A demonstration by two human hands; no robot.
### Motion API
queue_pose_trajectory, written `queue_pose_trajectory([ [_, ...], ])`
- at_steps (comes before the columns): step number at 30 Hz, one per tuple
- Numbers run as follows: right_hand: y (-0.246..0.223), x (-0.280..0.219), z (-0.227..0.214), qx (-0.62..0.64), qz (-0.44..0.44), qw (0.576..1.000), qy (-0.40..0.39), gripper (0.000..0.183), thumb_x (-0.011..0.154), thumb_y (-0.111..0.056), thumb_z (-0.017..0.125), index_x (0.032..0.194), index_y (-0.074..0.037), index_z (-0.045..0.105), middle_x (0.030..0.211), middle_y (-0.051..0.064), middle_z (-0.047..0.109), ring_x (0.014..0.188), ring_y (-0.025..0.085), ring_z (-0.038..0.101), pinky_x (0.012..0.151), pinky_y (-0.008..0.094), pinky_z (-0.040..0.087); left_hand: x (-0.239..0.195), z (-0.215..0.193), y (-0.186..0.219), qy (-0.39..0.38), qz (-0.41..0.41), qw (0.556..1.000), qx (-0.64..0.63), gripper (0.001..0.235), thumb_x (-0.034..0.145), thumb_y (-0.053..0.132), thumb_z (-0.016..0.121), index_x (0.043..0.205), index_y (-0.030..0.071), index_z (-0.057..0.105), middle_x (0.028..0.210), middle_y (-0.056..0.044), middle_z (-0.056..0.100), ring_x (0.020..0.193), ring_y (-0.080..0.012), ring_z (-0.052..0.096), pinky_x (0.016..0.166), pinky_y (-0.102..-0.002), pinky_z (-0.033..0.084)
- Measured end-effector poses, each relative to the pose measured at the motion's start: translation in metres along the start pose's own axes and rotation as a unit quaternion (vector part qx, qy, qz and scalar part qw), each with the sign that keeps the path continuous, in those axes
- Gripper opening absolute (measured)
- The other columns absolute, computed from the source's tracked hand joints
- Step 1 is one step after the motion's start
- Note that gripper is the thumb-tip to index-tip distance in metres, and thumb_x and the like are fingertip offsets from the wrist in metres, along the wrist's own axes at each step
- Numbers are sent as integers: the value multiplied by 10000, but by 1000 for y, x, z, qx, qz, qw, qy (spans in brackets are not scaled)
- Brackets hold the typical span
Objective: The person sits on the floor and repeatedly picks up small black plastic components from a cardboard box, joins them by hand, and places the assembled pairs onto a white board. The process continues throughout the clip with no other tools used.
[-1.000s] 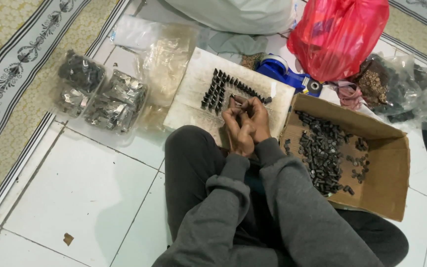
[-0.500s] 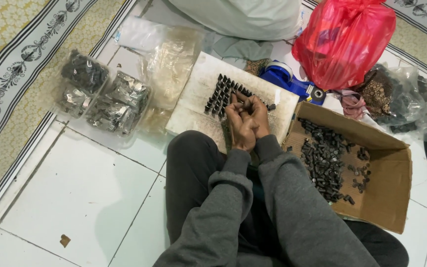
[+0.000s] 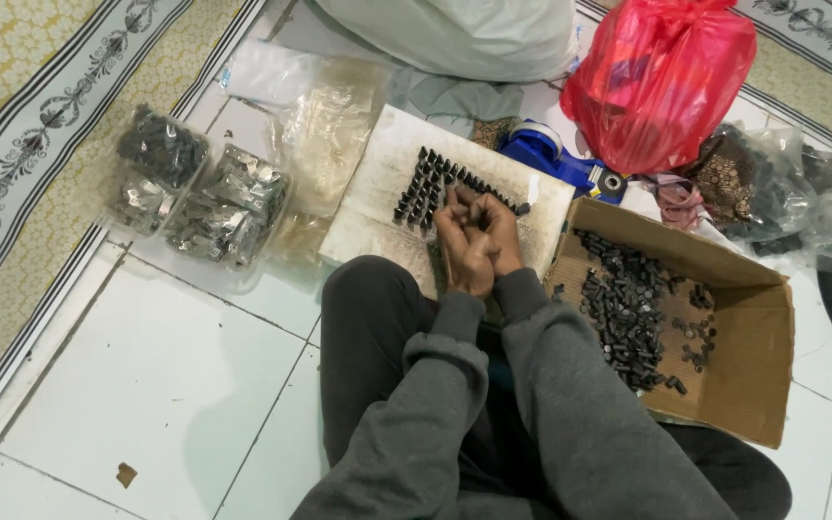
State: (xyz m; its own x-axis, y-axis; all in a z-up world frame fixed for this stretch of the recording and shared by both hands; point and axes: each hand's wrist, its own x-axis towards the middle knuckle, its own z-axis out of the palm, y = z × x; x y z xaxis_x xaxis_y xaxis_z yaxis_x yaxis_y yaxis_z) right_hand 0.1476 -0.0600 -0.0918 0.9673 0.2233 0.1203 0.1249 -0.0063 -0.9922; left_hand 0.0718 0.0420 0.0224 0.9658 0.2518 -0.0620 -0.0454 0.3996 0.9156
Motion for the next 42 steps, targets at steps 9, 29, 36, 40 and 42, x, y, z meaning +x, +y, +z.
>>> queue_pose_trajectory([
  [9, -70, -85, -65, 19, 27, 991, 131, 303, 889, 140, 708, 1090, -8, 536, 1181, 267, 746, 976, 299, 770, 771, 349, 640, -50, 14, -14, -37, -41, 995, 87, 342, 926, 286, 606, 1207, 123, 498, 1058, -195, 629, 972, -400, 703, 846, -538, 526],
  [29, 38, -206, -243, -442, 248, 854, 114, 196, 882, -194, 800, 1074, -176, 835, 1038, 104, 810, 1048, 370, 753, 878, 510, 625, -54, 108, -159, -352, -66, 735, 576, 403, 877, 32, 718, 1260, -64, 638, 1260, -311, 609, 1151, -434, 686, 931, -542, 628],
  [36, 33, -175, -244, -506, 242, 825, 65, 220, 938, -187, 708, 1121, -168, 827, 1111, 152, 791, 1079, 402, 736, 887, 528, 632, -57, 151, -88, -279, -123, 814, 495, 355, 988, 103, 533, 1274, -87, 622, 1212, -346, 599, 1153, -448, 650, 1018, -544, 562],
  [40, 43, -165, -242, -520, 238, 819, 52, 242, 947, -209, 702, 1156, -184, 821, 1117, 136, 785, 1082, 371, 736, 874, 495, 642, -39, 138, -181, -349, 38, 728, 589, 402, 947, 65, 672, 1345, 14, 648, 1230, -281, 616, 1231, -426, 603, 913, -530, 628],
  [42, 42, -165, -239, -520, 258, 813, 45, 264, 931, -244, 721, 1173, -184, 807, 1137, 141, 770, 1109, 379, 723, 890, 509, 636, -32, 137, -216, -354, 42, 711, 606, 382, 985, 80, 656, 1362, 25, 645, 1241, -287, 633, 1208, -414, 625, 897, -561, 635],
])
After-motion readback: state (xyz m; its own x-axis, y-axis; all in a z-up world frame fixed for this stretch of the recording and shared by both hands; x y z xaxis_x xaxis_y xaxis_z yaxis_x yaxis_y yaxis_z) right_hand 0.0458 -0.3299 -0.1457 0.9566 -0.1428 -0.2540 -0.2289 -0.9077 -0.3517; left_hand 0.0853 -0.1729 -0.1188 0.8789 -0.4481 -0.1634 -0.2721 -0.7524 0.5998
